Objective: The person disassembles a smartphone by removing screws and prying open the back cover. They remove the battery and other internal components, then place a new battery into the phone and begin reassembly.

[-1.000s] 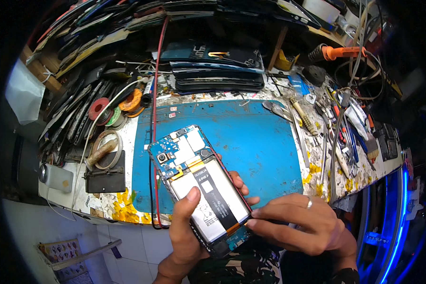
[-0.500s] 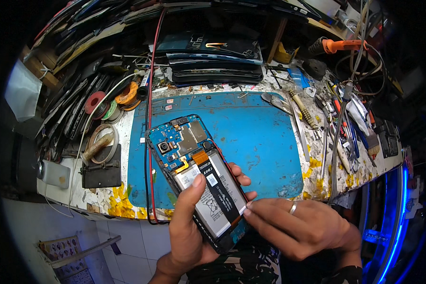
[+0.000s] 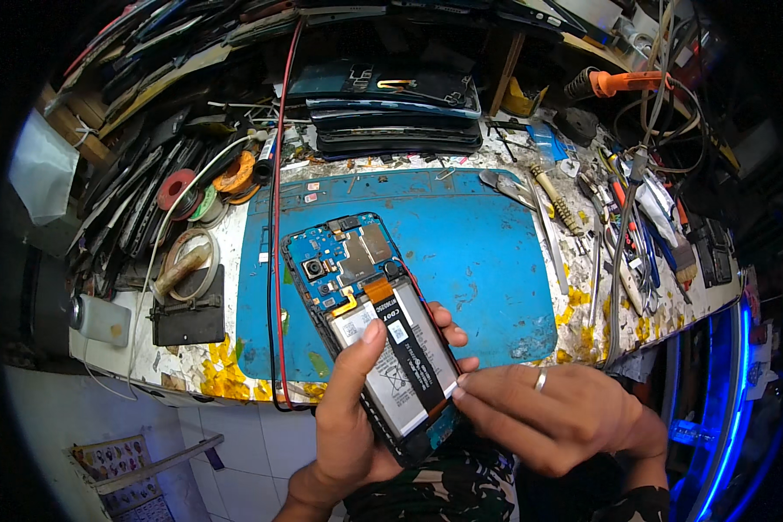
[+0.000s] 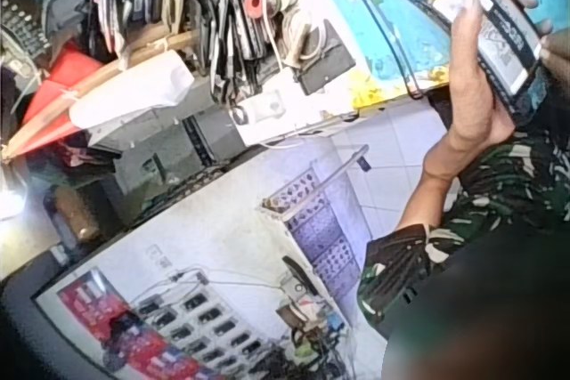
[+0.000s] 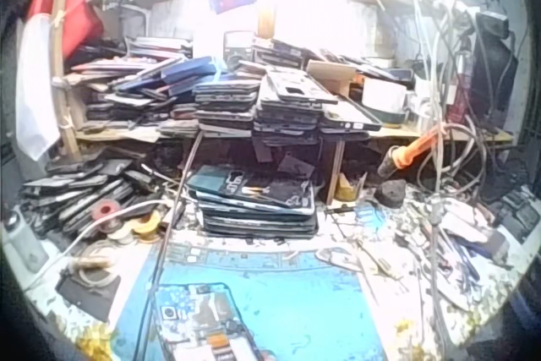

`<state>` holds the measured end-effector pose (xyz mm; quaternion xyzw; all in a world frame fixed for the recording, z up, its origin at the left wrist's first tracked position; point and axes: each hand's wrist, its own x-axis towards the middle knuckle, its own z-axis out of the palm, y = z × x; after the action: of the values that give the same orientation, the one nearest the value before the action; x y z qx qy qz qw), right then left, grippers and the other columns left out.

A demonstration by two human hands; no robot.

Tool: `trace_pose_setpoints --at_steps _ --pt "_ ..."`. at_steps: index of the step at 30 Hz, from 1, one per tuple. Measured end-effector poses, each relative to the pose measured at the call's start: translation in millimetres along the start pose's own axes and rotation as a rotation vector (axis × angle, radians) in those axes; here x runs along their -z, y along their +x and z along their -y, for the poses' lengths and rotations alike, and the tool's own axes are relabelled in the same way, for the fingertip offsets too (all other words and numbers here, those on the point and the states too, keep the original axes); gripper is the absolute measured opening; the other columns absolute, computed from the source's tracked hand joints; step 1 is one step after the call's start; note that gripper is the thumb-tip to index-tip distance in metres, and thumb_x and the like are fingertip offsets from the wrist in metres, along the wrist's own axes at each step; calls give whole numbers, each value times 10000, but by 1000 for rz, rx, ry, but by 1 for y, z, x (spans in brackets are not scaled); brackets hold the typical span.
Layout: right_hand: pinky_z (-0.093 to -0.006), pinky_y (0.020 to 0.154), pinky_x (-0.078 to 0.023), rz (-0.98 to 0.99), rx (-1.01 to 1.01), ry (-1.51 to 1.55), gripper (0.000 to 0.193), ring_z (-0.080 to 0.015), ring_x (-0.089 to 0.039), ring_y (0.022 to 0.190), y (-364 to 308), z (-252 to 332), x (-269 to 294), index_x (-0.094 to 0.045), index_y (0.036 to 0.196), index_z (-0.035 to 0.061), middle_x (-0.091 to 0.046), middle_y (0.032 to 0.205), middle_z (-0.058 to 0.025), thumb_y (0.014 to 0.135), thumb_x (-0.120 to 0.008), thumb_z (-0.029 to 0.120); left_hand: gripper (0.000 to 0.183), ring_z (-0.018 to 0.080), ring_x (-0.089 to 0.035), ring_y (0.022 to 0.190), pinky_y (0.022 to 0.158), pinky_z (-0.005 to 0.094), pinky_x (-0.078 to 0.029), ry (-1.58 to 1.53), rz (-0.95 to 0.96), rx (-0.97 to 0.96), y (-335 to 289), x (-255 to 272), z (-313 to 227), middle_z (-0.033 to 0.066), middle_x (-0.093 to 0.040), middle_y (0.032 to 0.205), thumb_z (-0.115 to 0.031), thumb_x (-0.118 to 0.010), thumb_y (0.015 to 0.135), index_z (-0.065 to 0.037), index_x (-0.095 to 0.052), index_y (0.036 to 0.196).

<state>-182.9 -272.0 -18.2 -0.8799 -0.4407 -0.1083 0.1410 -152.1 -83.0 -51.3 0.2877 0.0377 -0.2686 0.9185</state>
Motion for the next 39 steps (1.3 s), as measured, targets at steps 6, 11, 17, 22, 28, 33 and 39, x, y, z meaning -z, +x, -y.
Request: trace_pose_setpoints --at_steps 6,11,17,22,28,33,39 --pt "-293 675 -567 -200 -279 358 257 -195 -689 806 1 -1 -11 -700 966 37 -679 927 -76 725 -792 35 505 287 -560 1114 953 458 -505 -128 24 14 3 7 0 184 -537 1181 -375 -365 1001 -21 -366 1362" --pt "-311 691 -558 -256 -431 548 228 -188 -680 815 -2 0 -17 -699 915 45 -680 907 -83 714 -805 38 628 309 -549 1144 944 470 -508 -198 136 12 7 11 1 216 -519 1237 -523 -275 1001 -24 -356 1375" --pt "-250 632 -481 -272 -662 790 249 -170 -650 773 2 1 -14 -689 904 48 -677 903 -83 698 -828 54 843 327 -542 1163 949 467 -504 -85 114 -40 5 11 8 229 -508 1267 -697 -141 934 -22 -332 1403" --pt "-277 700 -465 -476 -584 526 307 -187 -620 827 16 -5 -14 -684 999 60 -674 923 -62 723 -814 94 892 285 -562 1173 965 413 -494 48 107 7 2 12 16 212 -504 1315 -730 -115 912 -34 -314 1432" --pt "-342 779 -460 -413 -496 285 325 -282 -515 896 29 -13 -20 -681 1058 76 -588 1041 -77 751 -768 135 902 294 -551 1197 962 423 -496 -353 235 34 -4 13 23 204 -488 1344 -736 -112 908 -34 -305 1440" --pt "-312 780 -464 -406 -475 452 284 -224 -564 931 25 -17 -15 -701 968 82 -640 1067 -84 705 -808 103 827 327 -632 1046 875 426 -557 -113 -45 18 -7 8 20 233 -585 1191 -672 -174 949 -6 -369 1398" --pt "-328 856 -474 -465 -456 502 315 -249 -618 967 27 -16 -20 -676 1011 47 -676 1131 -140 721 -794 81 682 294 -638 1039 892 414 -548 -330 86 -60 -4 5 17 205 -595 1190 -537 -168 1006 -16 -385 1388"
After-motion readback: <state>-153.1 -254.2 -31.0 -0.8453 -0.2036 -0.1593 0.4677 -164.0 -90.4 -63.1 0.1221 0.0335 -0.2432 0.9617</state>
